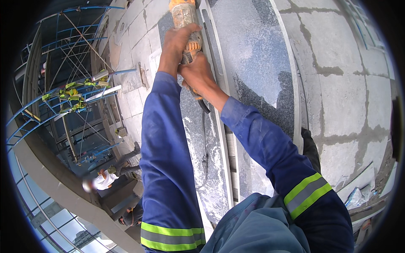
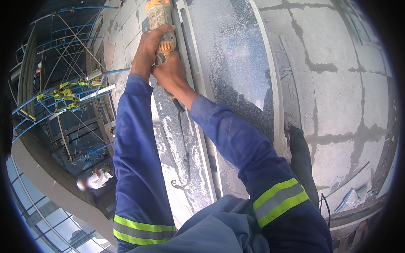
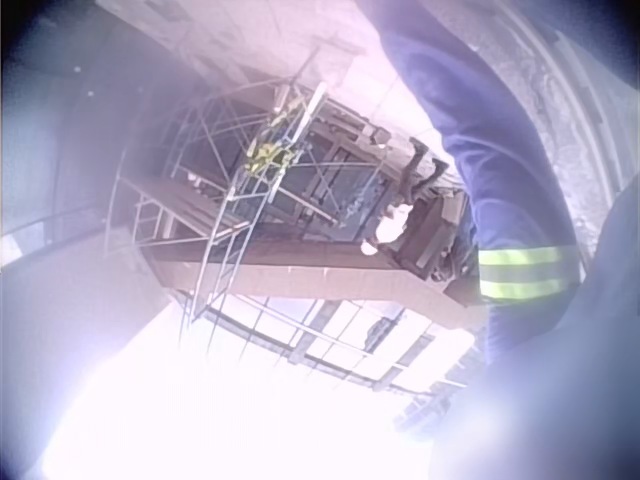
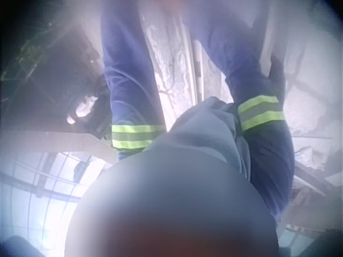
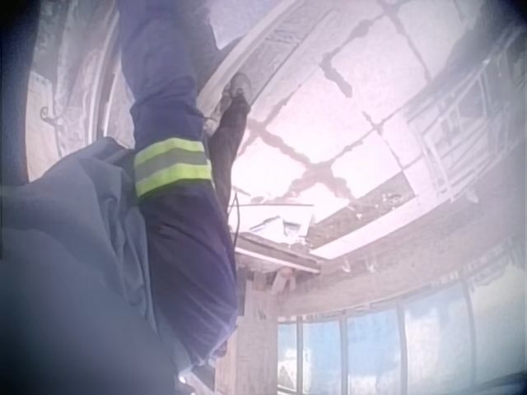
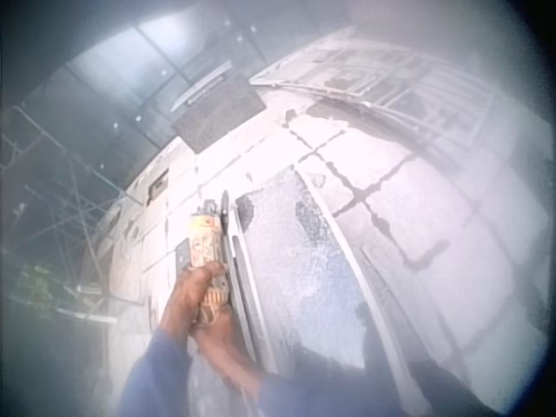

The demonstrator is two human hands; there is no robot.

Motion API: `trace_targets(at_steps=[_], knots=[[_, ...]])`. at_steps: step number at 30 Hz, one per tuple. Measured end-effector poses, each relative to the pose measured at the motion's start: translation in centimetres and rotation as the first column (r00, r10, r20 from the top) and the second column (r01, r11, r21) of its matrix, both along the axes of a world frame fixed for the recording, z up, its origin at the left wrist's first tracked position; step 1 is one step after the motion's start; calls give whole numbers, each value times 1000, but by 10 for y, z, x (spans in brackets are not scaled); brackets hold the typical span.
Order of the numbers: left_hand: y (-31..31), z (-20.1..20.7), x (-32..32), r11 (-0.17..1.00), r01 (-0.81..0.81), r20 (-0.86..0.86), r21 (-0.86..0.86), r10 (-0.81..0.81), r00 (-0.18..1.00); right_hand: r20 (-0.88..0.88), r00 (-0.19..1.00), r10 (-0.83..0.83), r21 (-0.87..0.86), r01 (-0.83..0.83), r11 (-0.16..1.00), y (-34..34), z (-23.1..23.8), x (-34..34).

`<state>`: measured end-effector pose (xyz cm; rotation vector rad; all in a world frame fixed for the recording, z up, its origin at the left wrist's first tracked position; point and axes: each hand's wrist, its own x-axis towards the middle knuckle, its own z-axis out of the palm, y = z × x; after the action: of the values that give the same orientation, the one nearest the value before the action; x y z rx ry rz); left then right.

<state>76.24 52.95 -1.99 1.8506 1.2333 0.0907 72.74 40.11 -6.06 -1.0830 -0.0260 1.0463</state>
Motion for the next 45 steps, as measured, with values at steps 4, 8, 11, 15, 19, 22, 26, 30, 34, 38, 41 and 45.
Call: trace_targets(at_steps=[4,8,11,15,19,22,26,30,34,38,41,45], knots=[[-2,2,2,1000,14,-8,-3,-14,1000,27,997,72,4,-72,997,4,-12,4],[2,-1,4,1000,12,-12,-3,-12,1000,29,995,95,-3,-95,995,10,-17,6],[10,-6,5,999,20,4,-25,-20,1000,33,995,96,-11,-96,995,15,-19,9],[21,-12,3,1000,-9,29,-11,10,1000,34,993,114,5,-114,993,18,-17,9],[9,-8,5,1000,-1,30,-11,1,1000,42,994,99,-25,-98,995,13,-16,10],[2,-2,4,1000,18,11,-20,-17,1000,8,994,105,-26,-105,994,4,-9,9],[-7,4,2,1000,11,-9,10,-11,1000,-7,1000,17,-13,-17,1000,-1,0,2],[-9,7,2,1000,-11,-31,-27,11,999,-7,1000,-4,16,4,1000,-5,1,0],[-7,6,1,999,-5,-35,-45,4,999,4,996,91,0,-91,996,-4,-5,3],[-6,5,2,1000,12,5,-18,-12,1000,-5,995,102,8,-102,995,0,-8,4],[-2,8,4,999,-8,-48,-43,6,999,-5,997,77,-19,-77,997,6,-5,3],[-1,5,8,998,18,-13,-65,-19,1000,6,999,43,-58,-42,997,10,-6,7]])
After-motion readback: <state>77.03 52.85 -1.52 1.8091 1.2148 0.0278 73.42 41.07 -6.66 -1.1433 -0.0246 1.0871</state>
